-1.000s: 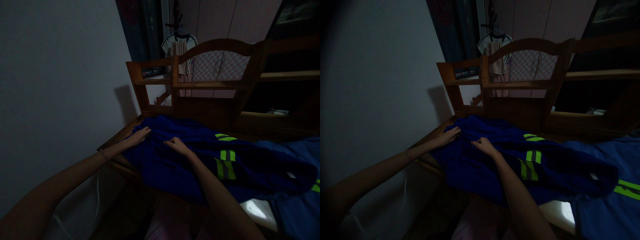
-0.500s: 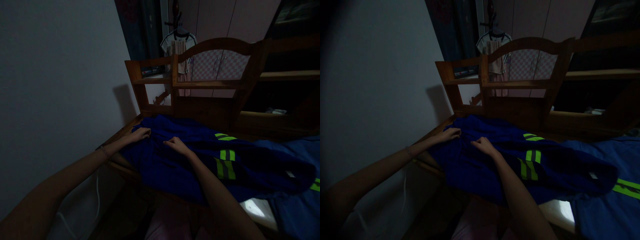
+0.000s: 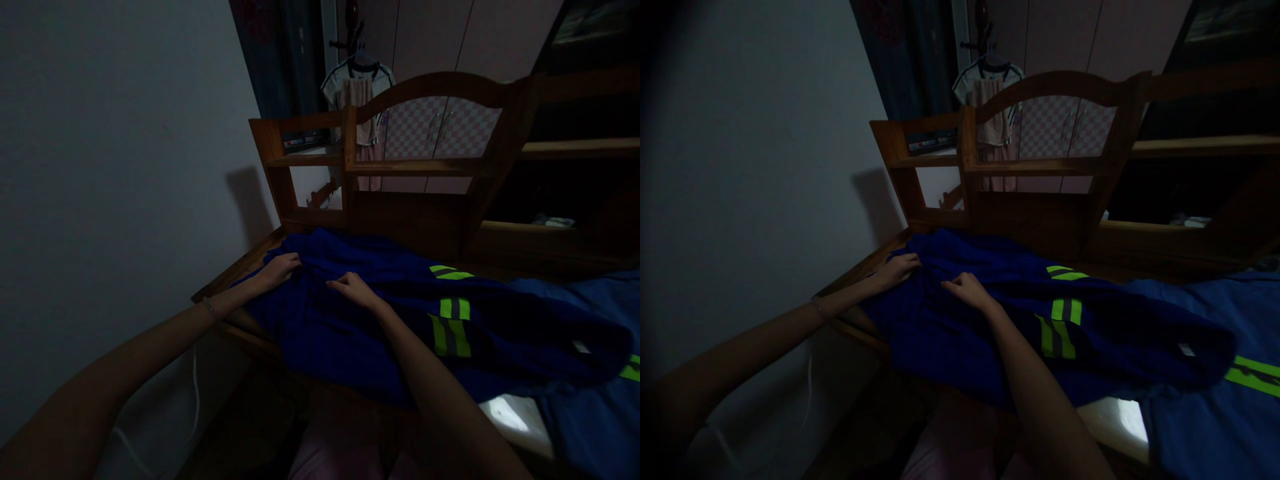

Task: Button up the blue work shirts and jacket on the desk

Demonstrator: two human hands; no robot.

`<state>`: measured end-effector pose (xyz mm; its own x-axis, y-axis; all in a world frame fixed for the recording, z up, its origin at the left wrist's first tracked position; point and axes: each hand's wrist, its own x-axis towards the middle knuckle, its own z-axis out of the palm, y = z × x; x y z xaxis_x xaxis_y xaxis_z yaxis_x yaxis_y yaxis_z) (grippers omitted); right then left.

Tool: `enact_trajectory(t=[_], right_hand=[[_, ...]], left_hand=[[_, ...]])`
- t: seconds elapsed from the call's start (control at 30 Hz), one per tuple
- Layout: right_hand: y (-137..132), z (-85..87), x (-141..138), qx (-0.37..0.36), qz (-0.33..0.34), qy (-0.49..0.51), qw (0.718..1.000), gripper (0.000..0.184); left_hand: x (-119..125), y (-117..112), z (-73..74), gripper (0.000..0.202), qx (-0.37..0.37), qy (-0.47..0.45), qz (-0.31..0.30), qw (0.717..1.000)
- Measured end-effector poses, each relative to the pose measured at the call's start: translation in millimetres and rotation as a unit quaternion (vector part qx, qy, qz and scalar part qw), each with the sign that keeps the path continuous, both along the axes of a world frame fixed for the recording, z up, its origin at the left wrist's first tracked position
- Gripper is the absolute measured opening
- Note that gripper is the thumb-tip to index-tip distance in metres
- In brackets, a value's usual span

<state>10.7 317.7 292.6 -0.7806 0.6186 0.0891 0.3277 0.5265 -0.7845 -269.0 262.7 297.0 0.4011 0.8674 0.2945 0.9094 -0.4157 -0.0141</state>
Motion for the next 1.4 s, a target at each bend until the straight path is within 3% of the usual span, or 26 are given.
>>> enact_trajectory(t=[0.23, 0.4, 0.6, 0.87, 1.13, 1.3, 1.4], right_hand=[[0, -0.4, 0, -0.008, -0.002, 0.001, 1.0, 0.052], [0, 0.2, 0, -0.013, -0.004, -0.004, 1.0, 0.052], [1, -1.6, 0, -0.005, -0.001, 0.001, 1.0, 0.053], [0, -1.9, 0, -0.009, -0.003, 0.004, 1.0, 0.053], [2, -2.8, 2, -0.018, -0.002, 0.017, 1.0, 0.054], [4, -3.9, 2, -0.015, 0.011, 0.021, 1.0, 0.053], [3, -4.1, 2, -0.025, 0.012, 0.02, 0.999, 0.052]], left_hand=[[2, -2, -2.7, 0.041, 0.012, 0.044, 0.009, 0.999], [-12, -4, -1.9, 0.032, -0.059, -0.003, -0.041, 0.997], [-17, -4, -0.7, 0.023, -0.063, -0.055, -0.056, 0.995], [0, -10, -12.5, 0.017, -0.004, 0.043, 0.028, 0.999], [6, -13, -1.2, 0.018, 0.036, 0.033, 0.059, 0.997], [-7, -18, 1.7, 0.03, 0.007, 0.025, 0.13, 0.991], [-27, -19, 3.9, 0.037, -0.014, 0.034, 0.124, 0.992]])
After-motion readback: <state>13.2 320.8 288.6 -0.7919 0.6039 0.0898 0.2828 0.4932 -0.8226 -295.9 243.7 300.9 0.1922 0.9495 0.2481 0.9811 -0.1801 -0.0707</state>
